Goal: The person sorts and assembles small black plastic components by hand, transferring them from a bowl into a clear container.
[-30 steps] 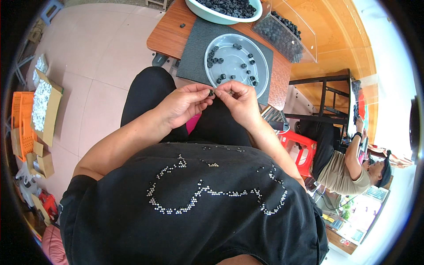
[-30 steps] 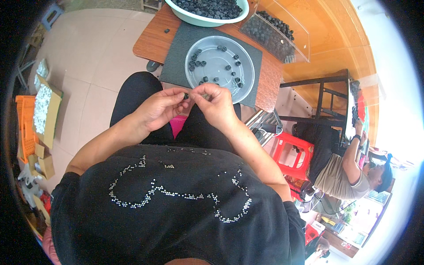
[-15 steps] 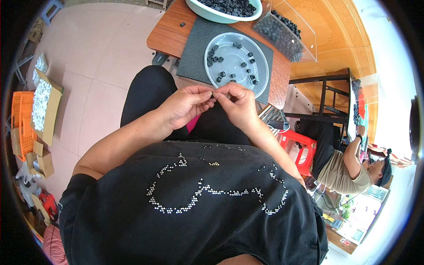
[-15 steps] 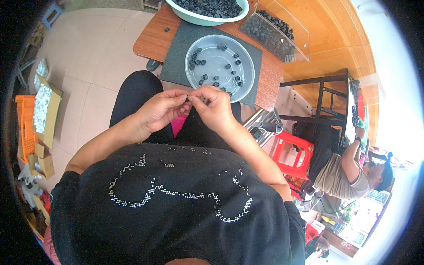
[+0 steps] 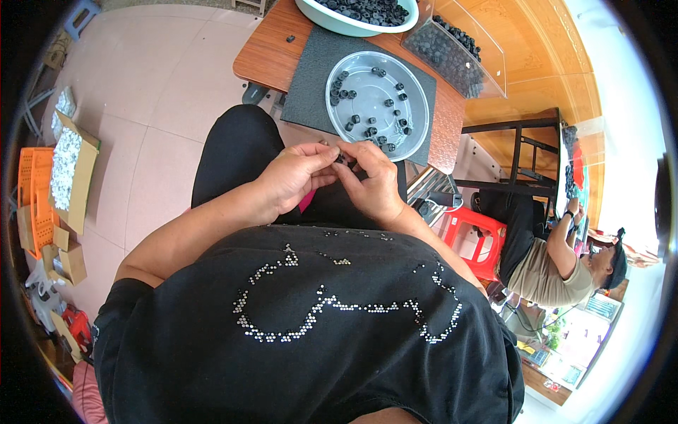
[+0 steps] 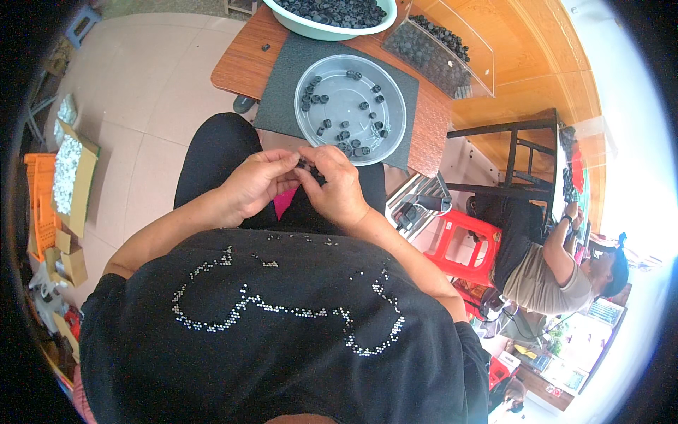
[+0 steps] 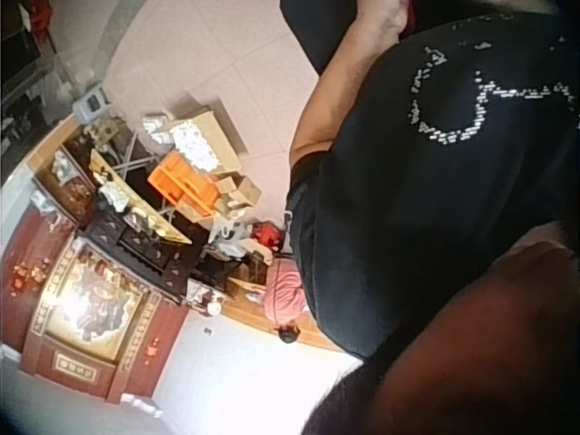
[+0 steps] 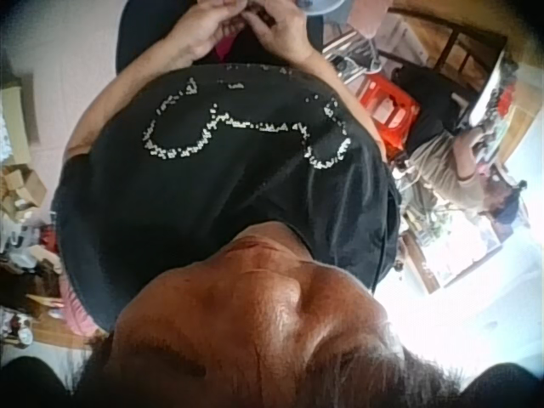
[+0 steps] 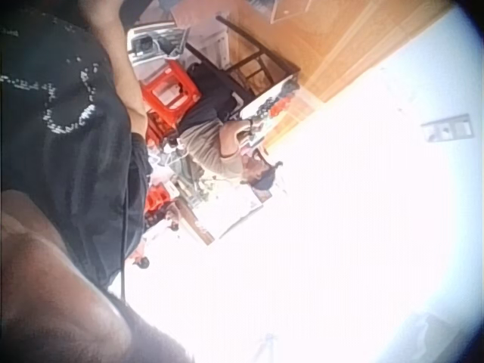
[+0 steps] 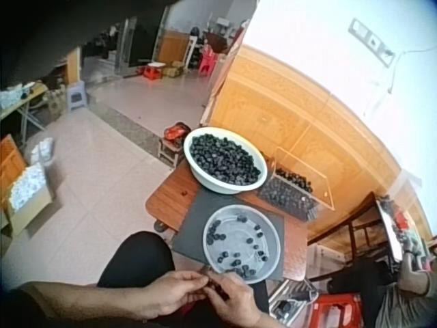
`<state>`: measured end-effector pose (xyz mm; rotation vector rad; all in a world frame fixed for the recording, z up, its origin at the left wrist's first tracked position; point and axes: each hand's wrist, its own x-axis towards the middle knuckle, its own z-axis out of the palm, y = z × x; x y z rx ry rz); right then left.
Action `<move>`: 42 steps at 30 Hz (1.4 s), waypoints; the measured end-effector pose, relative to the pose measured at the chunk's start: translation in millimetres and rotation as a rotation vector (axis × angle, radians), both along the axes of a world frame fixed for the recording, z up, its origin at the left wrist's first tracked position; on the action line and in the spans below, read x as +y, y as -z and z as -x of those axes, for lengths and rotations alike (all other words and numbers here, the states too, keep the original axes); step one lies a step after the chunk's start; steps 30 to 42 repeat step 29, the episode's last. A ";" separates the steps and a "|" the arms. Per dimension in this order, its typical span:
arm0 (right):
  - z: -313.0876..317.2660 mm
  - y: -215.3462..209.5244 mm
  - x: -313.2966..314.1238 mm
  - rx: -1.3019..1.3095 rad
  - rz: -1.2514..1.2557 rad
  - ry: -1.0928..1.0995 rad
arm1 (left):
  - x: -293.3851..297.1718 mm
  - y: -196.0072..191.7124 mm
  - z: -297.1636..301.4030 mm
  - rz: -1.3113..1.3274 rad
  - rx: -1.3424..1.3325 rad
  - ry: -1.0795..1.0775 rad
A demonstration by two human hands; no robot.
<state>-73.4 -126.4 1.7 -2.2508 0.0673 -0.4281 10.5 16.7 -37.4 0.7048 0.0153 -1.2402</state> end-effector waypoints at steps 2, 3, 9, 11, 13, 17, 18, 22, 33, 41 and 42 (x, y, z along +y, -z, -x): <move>-1.3 -0.9 -2.0 0.030 0.005 -0.003 | -0.7 -4.5 -0.1 -0.024 -0.016 0.012; -3.9 -1.6 -6.1 0.100 0.019 0.028 | -0.9 -7.6 -1.0 -0.076 -0.049 0.034; -41.7 26.0 -55.6 0.138 0.243 0.135 | 1.1 -2.4 -7.7 -0.218 -0.105 0.065; -50.2 33.1 -60.9 0.140 0.324 0.132 | 2.0 3.0 -10.3 -0.227 -0.113 0.068; -56.0 38.9 -61.7 0.205 0.382 0.139 | 2.4 7.0 -13.2 -0.244 -0.103 0.048; -57.8 45.6 -66.9 0.197 0.336 0.139 | 3.4 9.5 -18.0 -0.237 -0.106 0.034; -56.3 45.8 -66.5 0.146 0.335 0.121 | 3.3 9.7 -18.2 -0.237 -0.114 0.022; -42.3 13.7 -31.1 0.091 0.144 0.056 | 0.5 9.1 -19.1 -0.219 -0.085 -0.025; -21.7 -1.0 -4.0 -0.134 0.219 -0.118 | 2.1 7.0 -14.6 0.071 0.071 0.034; -21.7 -1.0 -4.0 -0.134 0.219 -0.118 | 2.1 7.0 -14.6 0.071 0.071 0.034; -21.7 -1.0 -4.0 -0.134 0.219 -0.118 | 2.1 7.0 -14.6 0.071 0.071 0.034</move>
